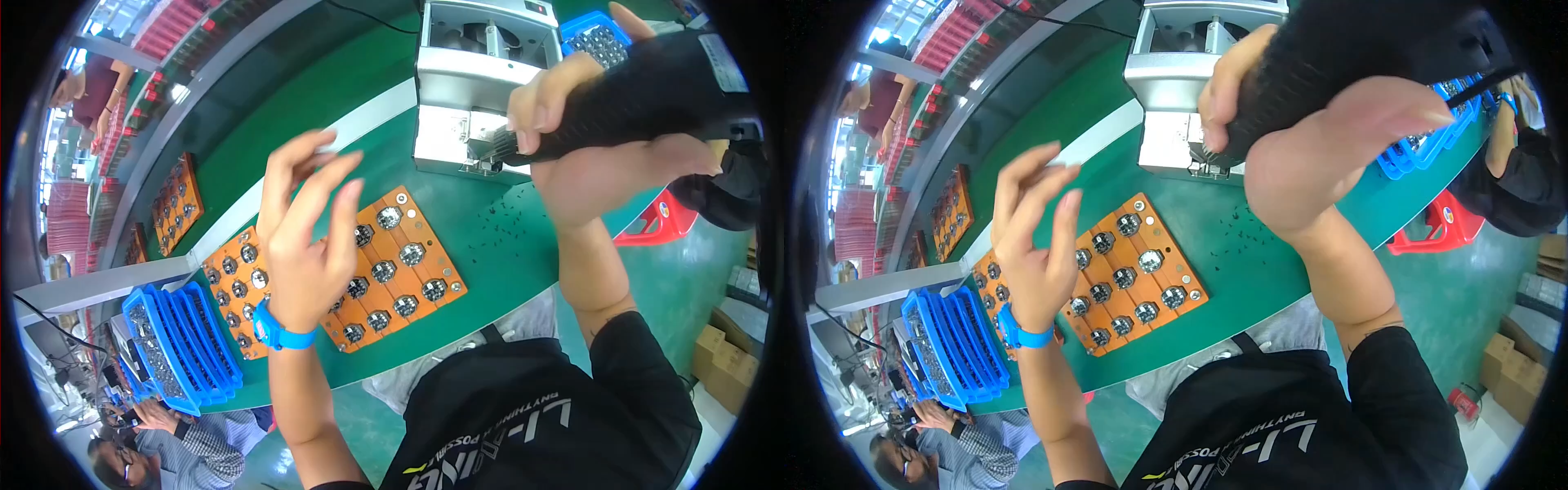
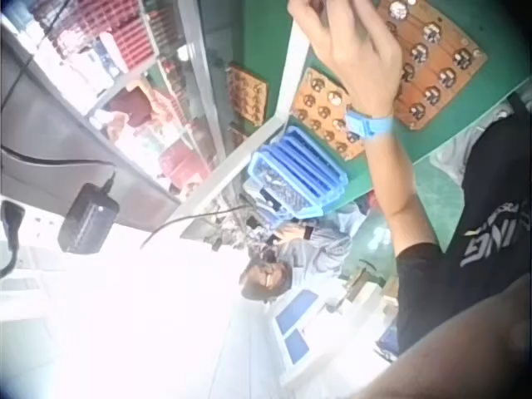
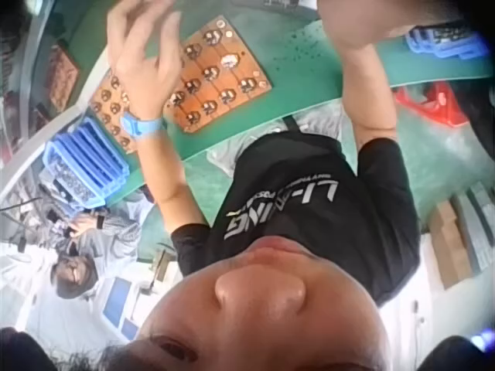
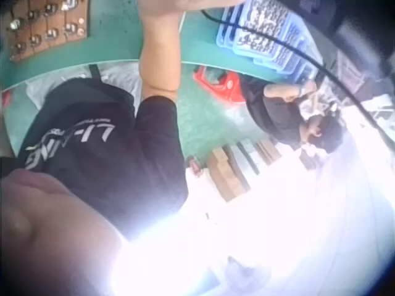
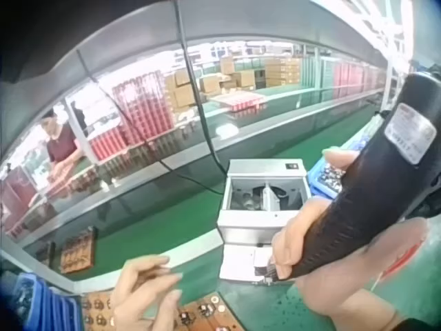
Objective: The person screws electronic components onto a printed circuit board using an electric screwdriver.
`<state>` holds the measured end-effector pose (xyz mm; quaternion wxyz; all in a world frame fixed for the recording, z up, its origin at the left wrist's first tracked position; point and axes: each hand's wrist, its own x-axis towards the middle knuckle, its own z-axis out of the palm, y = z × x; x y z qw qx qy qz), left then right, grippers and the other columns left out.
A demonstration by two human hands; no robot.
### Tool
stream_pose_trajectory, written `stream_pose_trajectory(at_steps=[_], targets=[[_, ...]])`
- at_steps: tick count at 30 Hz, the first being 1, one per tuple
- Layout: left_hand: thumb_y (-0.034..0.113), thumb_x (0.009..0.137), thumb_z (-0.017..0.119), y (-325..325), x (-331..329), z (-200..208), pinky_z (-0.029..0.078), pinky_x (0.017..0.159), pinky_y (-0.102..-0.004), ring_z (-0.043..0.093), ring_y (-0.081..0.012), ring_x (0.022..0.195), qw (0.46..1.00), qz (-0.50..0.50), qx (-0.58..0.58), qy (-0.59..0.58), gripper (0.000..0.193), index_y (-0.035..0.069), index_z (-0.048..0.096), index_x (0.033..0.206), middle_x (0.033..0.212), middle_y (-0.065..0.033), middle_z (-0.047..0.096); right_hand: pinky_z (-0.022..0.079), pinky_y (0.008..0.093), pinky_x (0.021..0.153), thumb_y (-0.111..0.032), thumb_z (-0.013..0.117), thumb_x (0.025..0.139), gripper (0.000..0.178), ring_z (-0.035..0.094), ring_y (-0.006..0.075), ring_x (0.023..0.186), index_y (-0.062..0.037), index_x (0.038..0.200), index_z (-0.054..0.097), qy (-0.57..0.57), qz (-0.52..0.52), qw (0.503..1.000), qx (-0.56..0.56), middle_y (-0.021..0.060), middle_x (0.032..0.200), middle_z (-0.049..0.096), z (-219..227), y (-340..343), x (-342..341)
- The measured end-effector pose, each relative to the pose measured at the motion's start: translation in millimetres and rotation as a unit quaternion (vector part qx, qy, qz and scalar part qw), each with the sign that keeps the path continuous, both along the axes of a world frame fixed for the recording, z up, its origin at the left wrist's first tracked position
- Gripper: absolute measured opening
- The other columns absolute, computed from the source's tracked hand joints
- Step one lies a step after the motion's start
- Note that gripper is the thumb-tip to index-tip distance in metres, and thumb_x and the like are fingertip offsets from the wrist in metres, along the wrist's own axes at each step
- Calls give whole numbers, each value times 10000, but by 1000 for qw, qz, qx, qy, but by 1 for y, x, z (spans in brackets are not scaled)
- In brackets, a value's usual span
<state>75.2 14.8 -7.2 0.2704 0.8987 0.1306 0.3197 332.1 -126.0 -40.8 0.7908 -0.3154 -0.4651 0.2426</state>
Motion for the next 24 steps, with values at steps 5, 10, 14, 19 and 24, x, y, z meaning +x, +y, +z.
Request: stream_pose_trajectory(at_steps=[5,10,14,19,24], targets=[[-43,908,670,7,-42,-20,552,883,-366,688,-283,1059,999,43,-3,30,158,-40,742,1050,1181,-169,690,471,292,509,-835,374,927,898,576,166,537,32,822,582,-111,-206,970,-72,123,673,619,29,14,-66],[-49,882,679,-2,-52,-17,576,841,-385,686,-296,1067,998,10,-21,62,192,-36,751,1059,1218,-168,675,449,346,525,-999,214,799,1109,509,198,486,-118,1434,436,-31,-241,951,-193,89,671,554,48,13,-70],[30,857,729,-5,-55,-23,570,911,-446,667,-357,1087,995,-26,4,97,209,0,767,1060,1273,-182,656,398,315,372,-804,271,994,765,415,180,332,-87,1201,439,126,-362,898,-213,71,493,455,70,38,-115],[158,819,791,-4,-60,-24,461,1074,-586,640,-407,1136,993,-45,15,111,264,25,774,1047,1303,-183,650,389,317,360,-834,242,975,820,402,195,318,-77,1227,431,139,-330,908,-216,71,471,423,91,57,-134],[191,814,796,-6,-59,-22,405,1125,-618,644,-381,1125,991,-31,20,130,294,44,783,1069,1320,-171,634,429,271,500,-952,-41,825,1113,536,160,503,-16,688,544,-92,-123,967,-204,76,622,590,37,52,-130]])
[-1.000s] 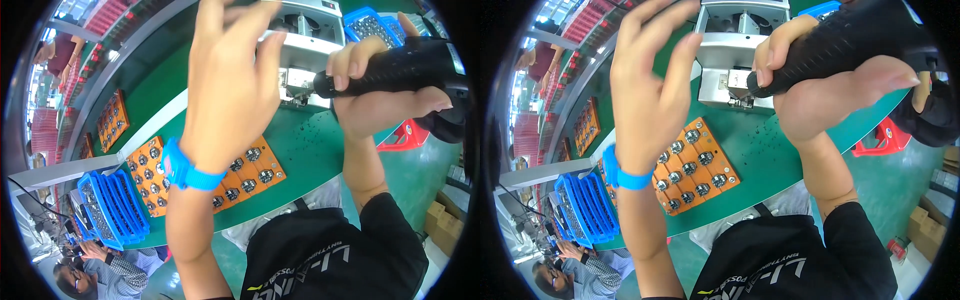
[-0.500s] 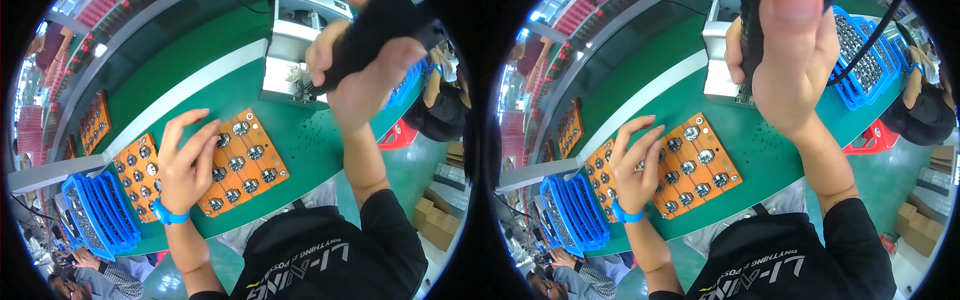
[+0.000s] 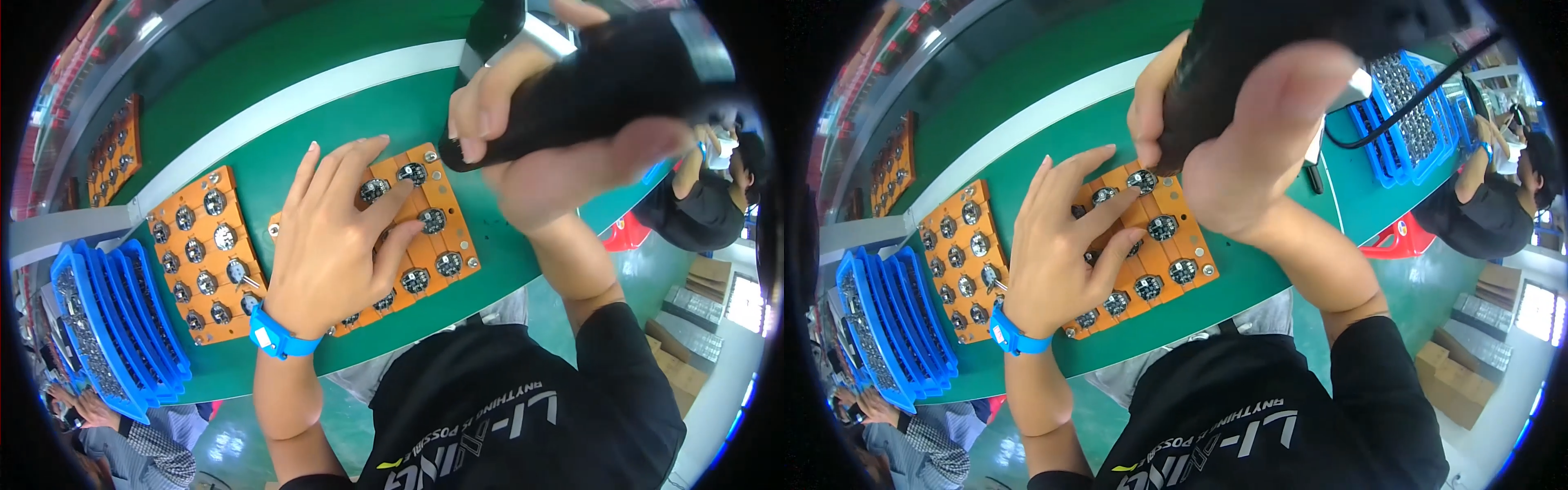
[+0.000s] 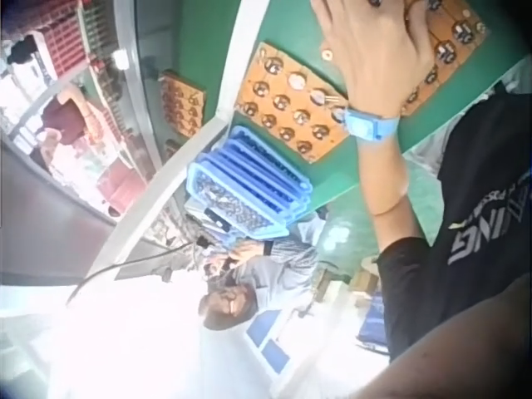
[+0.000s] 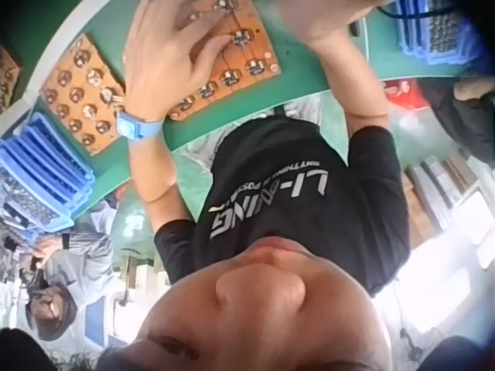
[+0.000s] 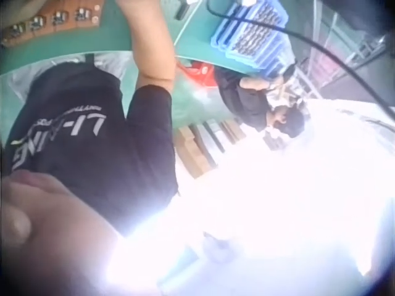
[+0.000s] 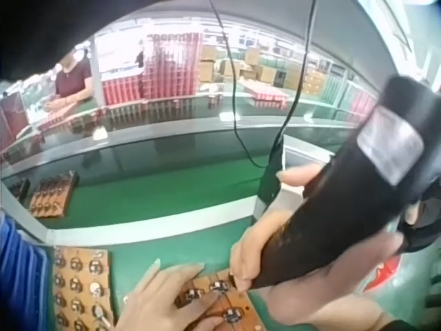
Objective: The person screws electronic components onto a printed circuit board using an electric screwdriver.
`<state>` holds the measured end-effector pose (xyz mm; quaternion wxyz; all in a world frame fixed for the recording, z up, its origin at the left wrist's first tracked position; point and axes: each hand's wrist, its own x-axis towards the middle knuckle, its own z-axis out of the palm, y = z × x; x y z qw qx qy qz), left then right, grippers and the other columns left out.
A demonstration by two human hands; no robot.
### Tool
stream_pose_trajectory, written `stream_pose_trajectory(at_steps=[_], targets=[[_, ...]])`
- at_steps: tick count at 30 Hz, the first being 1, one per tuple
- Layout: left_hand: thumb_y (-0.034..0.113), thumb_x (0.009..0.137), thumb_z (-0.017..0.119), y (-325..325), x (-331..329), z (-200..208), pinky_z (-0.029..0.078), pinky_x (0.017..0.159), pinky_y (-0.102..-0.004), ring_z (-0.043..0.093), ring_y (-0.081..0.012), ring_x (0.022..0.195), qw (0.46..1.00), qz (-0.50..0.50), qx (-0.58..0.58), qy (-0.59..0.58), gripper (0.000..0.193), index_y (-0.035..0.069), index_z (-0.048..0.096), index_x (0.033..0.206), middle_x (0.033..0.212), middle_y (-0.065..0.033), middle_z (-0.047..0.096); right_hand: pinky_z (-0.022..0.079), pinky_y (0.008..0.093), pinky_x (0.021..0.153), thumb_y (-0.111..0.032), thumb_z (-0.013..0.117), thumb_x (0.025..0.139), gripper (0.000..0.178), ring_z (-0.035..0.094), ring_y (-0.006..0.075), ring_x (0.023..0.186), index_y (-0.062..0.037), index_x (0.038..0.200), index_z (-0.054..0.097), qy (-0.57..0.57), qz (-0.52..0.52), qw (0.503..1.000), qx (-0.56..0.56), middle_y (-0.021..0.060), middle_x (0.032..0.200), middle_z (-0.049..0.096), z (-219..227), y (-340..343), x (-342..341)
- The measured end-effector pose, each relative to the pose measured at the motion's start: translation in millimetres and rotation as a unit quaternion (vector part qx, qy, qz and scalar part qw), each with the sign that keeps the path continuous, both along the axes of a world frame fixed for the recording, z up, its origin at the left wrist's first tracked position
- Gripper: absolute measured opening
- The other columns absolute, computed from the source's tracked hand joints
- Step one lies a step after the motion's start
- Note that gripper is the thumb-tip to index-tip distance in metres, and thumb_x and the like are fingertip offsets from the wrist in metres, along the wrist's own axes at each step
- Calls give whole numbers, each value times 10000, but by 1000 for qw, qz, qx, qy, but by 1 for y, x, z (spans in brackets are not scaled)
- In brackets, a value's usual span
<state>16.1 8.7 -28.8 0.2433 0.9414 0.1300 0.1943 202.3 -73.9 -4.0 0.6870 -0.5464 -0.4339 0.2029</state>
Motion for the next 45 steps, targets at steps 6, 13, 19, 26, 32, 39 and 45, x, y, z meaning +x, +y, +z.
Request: stream_pose_trajectory(at_steps=[6,13,19,26,32,39,45], targets=[[220,809,807,-1,-2,-3,382,1140,-628,658,-340,1065,1000,14,5,25,329,56,782,1093,1289,-165,643,451,270,543,-991,-32,731,1145,557,164,552,-15,869,549,-24,48,998,34,64,664,589,-7,10,-13],[230,822,801,-2,-3,-11,394,1125,-628,681,-314,966,1000,16,-2,2,322,64,783,1098,1229,-170,674,454,323,504,-977,243,823,1067,516,210,486,-110,1415,431,62,64,990,106,106,684,583,-20,11,-6],[246,837,788,-3,-2,-10,405,1112,-620,686,-321,953,1000,12,10,1,328,67,777,1111,1227,-174,676,460,319,504,-978,241,817,1070,513,202,485,-103,1406,420,-33,161,972,167,106,684,586,-23,15,5],[241,838,787,-5,-2,-7,415,1106,-612,682,-325,1008,1000,12,16,9,322,60,775,1103,1213,-168,678,463,299,495,-959,244,837,1019,523,186,467,-87,1335,416,-14,115,982,151,98,662,578,-25,17,-7],[247,844,785,-6,-4,-10,451,1077,-605,681,-334,1034,999,11,41,0,325,49,771,1100,1206,-169,679,388,267,406,-825,596,852,953,495,151,437,25,1244,417,70,-34,996,36,125,619,592,-2,26,-33],[282,861,774,-8,0,-14,500,1027,-565,687,-351,1030,997,12,74,-8,336,39,763,1093,1185,-186,685,458,283,551,-901,400,873,948,517,149,536,-80,1347,403,5,24,999,29,53,660,518,-22,17,-17],[257,860,779,-12,5,-13,537,969,-512,693,-366,1011,998,0,64,-28,320,28,764,1083,1181,-197,693,453,287,538,-931,245,873,1010,517,166,511,-74,1377,421,-14,16,997,73,56,635,516,-5,-1,-9]])
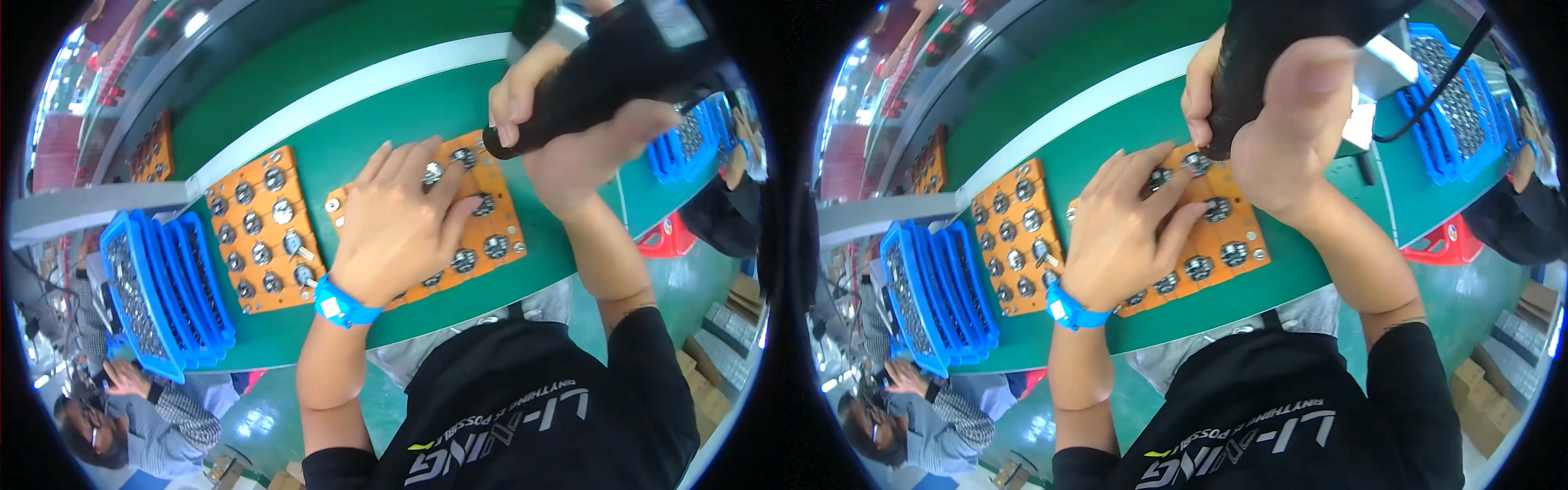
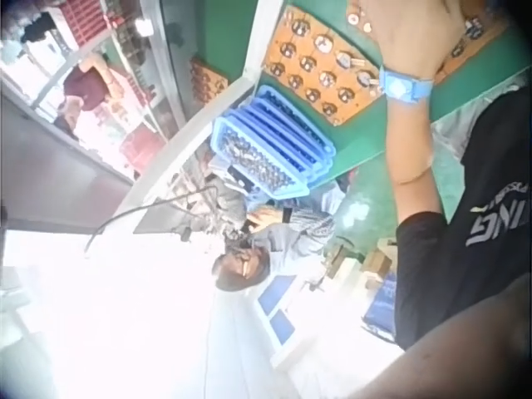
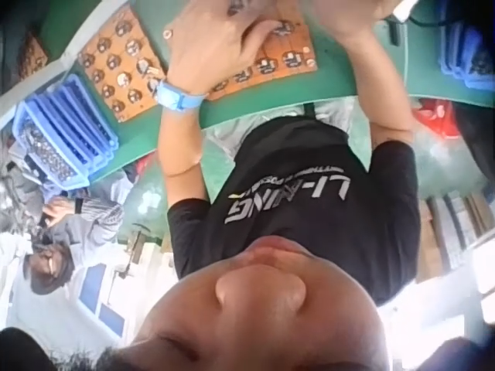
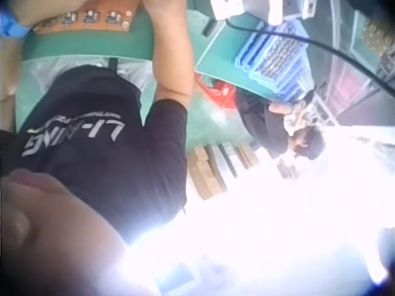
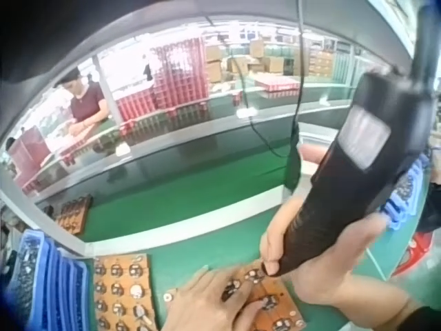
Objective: The person screws electronic components onto a printed circuit board using an electric screwdriver.
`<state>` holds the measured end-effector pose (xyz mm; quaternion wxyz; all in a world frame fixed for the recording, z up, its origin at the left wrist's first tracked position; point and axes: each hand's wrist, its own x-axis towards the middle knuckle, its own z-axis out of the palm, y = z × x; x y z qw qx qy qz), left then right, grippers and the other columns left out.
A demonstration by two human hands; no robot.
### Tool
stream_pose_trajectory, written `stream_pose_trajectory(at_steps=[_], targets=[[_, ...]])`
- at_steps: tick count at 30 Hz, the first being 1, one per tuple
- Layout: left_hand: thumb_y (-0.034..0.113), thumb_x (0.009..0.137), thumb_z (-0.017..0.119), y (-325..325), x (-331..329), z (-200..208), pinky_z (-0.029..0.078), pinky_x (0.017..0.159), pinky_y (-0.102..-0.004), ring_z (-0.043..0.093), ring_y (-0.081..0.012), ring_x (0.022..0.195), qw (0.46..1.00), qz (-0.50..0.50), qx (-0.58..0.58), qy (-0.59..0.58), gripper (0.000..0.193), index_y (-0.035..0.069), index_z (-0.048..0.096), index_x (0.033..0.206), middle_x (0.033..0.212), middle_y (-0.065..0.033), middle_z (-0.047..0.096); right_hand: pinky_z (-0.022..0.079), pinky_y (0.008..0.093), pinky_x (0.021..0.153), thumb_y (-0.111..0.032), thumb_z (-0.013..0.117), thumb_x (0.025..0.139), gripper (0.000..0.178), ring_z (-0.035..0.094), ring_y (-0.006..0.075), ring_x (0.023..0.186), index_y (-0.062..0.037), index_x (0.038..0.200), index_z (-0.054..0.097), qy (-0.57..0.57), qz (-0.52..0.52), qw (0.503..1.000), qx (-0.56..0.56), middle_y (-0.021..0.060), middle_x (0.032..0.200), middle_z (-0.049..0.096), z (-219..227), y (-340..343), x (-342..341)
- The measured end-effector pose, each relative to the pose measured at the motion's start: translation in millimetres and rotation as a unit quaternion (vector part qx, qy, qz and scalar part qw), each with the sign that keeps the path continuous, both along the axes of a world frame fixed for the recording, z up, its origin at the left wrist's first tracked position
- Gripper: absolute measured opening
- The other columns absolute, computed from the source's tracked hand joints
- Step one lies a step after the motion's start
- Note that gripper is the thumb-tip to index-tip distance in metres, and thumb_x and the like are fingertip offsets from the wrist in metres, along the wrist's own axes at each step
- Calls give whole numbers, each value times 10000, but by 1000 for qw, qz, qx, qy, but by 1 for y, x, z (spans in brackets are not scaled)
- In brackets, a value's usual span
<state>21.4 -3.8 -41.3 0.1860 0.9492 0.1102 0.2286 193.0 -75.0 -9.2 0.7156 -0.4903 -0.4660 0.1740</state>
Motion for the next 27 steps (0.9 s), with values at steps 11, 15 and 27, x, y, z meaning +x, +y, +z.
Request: stream_pose_trajectory(at_steps=[11,15,27], targets=[[202,865,770,0,1,4,559,861,-453,680,-381,1016,1000,5,-7,25,285,9,769,1075,1211,-192,694,416,282,412,-829,343,950,837,461,169,388,-53,1252,434,133,14,948,291,78,547,512,54,-28,63],[205,864,771,0,3,4,556,857,-454,681,-375,1007,1000,4,-2,29,286,9,774,1073,1208,-192,694,404,278,378,-790,375,982,783,443,166,357,-48,1222,441,182,38,911,369,81,519,500,49,-10,72],[194,828,787,5,-1,3,574,823,-429,697,-383,977,997,9,-67,29,354,-20,740,1106,1210,-203,697,367,279,358,-719,282,1048,685,408,153,336,-70,1168,465,277,386,780,408,46,490,439,25,14,73]])
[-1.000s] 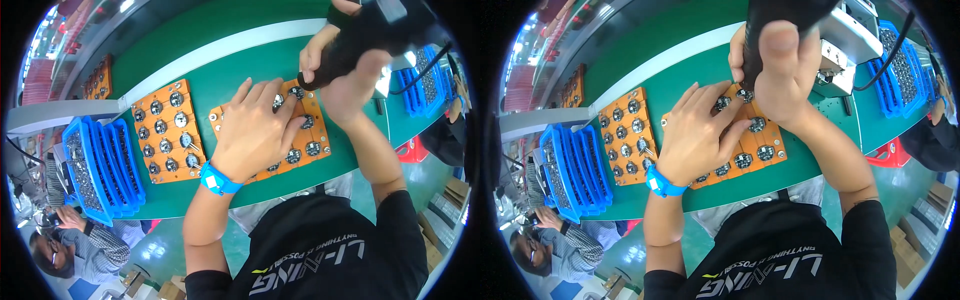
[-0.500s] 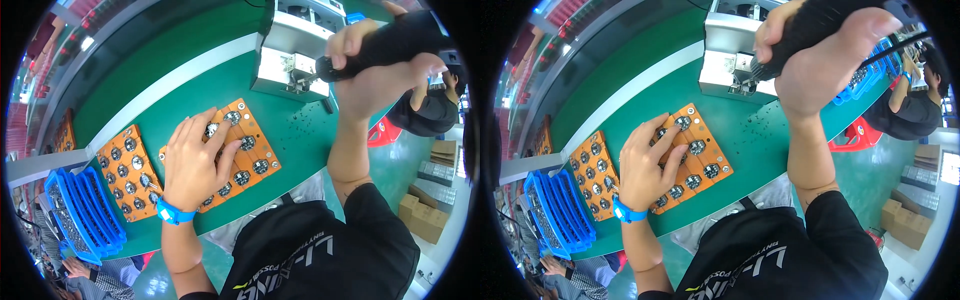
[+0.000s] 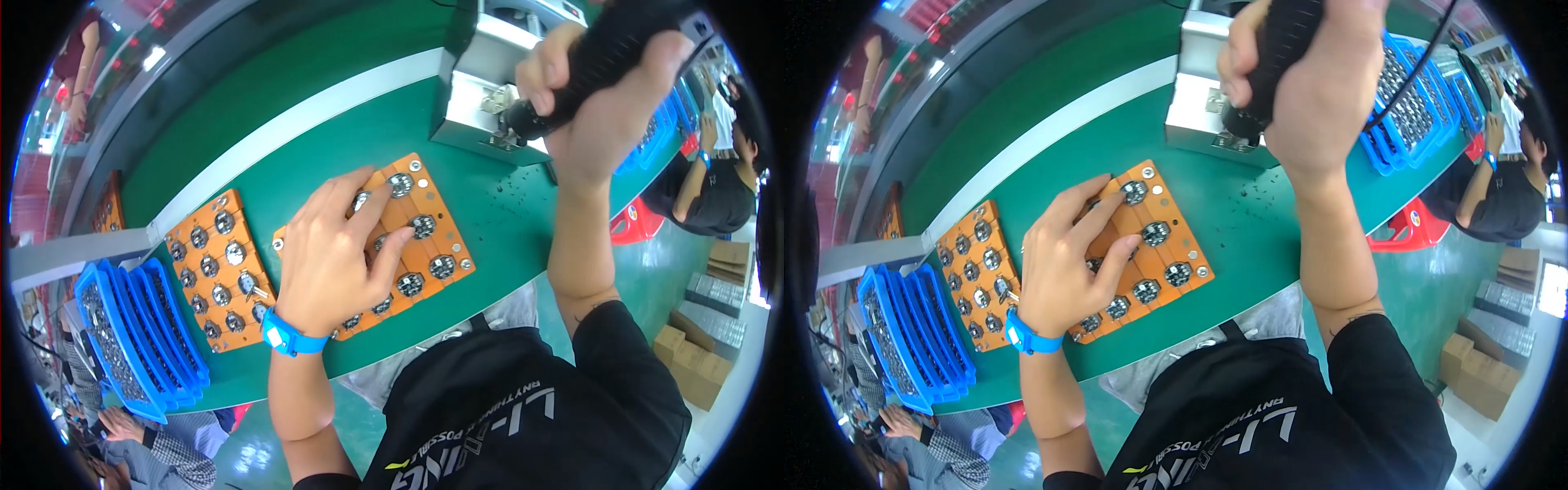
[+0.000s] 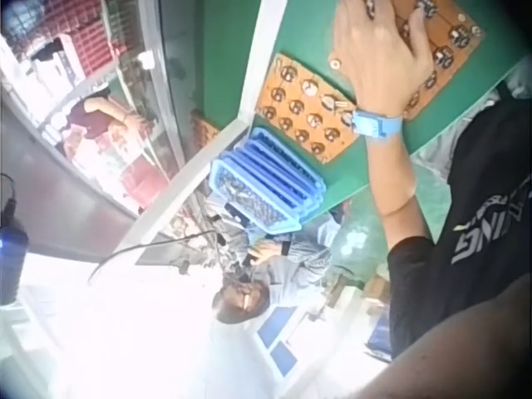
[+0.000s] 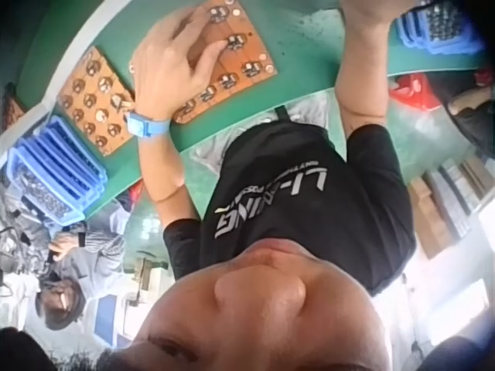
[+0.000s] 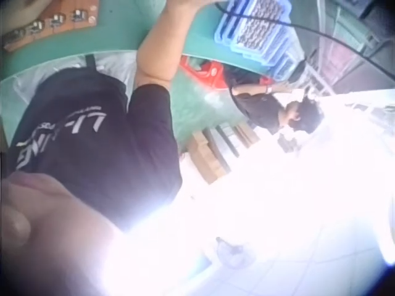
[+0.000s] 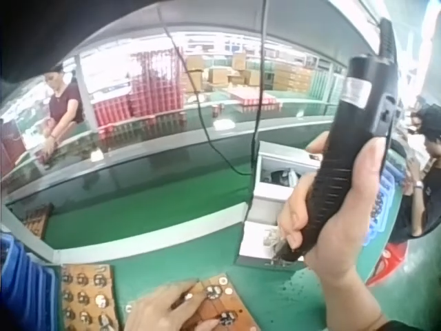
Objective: The person screws electronic components onto a printed circuit board using an electric screwdriver.
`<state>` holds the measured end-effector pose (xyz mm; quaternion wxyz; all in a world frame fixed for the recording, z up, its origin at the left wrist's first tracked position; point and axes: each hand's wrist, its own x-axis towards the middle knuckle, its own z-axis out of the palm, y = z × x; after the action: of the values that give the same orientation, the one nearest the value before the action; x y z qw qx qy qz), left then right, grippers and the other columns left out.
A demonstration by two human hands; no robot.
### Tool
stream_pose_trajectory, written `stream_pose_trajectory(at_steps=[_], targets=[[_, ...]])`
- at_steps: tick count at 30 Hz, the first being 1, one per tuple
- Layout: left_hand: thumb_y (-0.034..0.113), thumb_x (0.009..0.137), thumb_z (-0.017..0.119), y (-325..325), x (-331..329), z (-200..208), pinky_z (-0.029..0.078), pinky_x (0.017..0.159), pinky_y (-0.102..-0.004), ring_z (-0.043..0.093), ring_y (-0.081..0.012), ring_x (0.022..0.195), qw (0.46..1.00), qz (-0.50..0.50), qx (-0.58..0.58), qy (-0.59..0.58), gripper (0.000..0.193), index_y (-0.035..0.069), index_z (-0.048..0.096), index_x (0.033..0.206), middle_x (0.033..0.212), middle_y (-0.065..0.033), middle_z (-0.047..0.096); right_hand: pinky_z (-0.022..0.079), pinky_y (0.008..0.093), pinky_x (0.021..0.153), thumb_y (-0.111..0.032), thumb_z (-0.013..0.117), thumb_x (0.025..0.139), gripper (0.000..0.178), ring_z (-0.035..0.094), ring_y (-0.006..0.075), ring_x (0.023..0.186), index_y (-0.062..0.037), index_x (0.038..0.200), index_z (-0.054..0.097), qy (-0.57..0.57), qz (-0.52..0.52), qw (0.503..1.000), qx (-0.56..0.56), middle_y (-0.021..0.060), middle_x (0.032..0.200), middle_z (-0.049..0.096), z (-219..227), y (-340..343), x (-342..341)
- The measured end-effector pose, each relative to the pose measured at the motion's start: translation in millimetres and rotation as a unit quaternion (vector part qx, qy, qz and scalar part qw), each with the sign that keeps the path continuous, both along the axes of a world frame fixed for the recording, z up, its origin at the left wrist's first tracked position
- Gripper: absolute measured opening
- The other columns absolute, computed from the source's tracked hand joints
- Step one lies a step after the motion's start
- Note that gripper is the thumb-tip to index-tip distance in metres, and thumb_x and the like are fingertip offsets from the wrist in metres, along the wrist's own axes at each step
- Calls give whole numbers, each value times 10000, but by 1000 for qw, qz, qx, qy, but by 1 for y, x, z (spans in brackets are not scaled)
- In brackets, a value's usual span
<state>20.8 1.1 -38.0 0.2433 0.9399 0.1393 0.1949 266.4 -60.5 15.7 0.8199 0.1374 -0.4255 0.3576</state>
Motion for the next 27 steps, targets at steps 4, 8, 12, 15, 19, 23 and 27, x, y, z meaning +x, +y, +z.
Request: stream_pose_trajectory(at_steps=[4,8,12,15,19,23,27], targets=[[145,782,773,3,-3,1,566,869,-467,690,-415,1014,997,4,-68,-24,374,-38,707,1102,1187,-245,691,387,297,381,-797,248,988,768,435,161,361,-65,1084,463,-25,-14,999,-37,52,511,467,-13,6,-24],[124,781,762,4,-3,1,581,834,-430,708,-393,985,999,4,-37,-14,343,-29,723,1086,1211,-207,706,458,287,493,-963,61,843,1069,554,171,482,-33,628,542,-182,-378,775,-472,80,598,577,-32,-16,-67],[119,770,762,5,-3,-2,579,824,-427,706,-387,970,1000,2,-25,-16,334,-24,736,1071,1198,-201,710,452,279,481,-829,202,978,936,549,156,473,9,1165,575,-169,-424,790,-409,84,590,584,-38,-2,-83],[116,763,763,5,-5,-3,577,820,-428,704,-385,964,1000,3,-24,-20,331,-22,743,1063,1196,-198,710,435,285,446,-758,377,985,787,496,152,429,-34,1286,434,-152,-381,817,-405,83,588,549,-37,2,-94],[107,754,762,4,-6,-1,573,821,-431,701,-383,968,999,5,-28,-20,339,-21,743,1066,1194,-191,710,447,305,508,-950,217,854,995,501,171,469,-85,1309,406,-171,-314,814,-458,58,635,543,-41,-8,-86],[103,754,762,3,-6,-1,571,822,-434,697,-381,973,1000,4,-22,-23,339,-16,741,1071,1188,-185,710,448,302,502,-943,273,857,983,497,161,459,-85,1323,379,-190,-335,804,-453,64,619,542,-42,-5,-91],[119,767,748,3,-11,8,552,891,-465,682,-399,999,998,21,-66,5,298,-36,743,1021,1158,-220,701,434,261,490,-844,471,902,898,509,134,469,-43,1298,390,-305,-302,801,-417,85,617,561,-40,2,-96]])
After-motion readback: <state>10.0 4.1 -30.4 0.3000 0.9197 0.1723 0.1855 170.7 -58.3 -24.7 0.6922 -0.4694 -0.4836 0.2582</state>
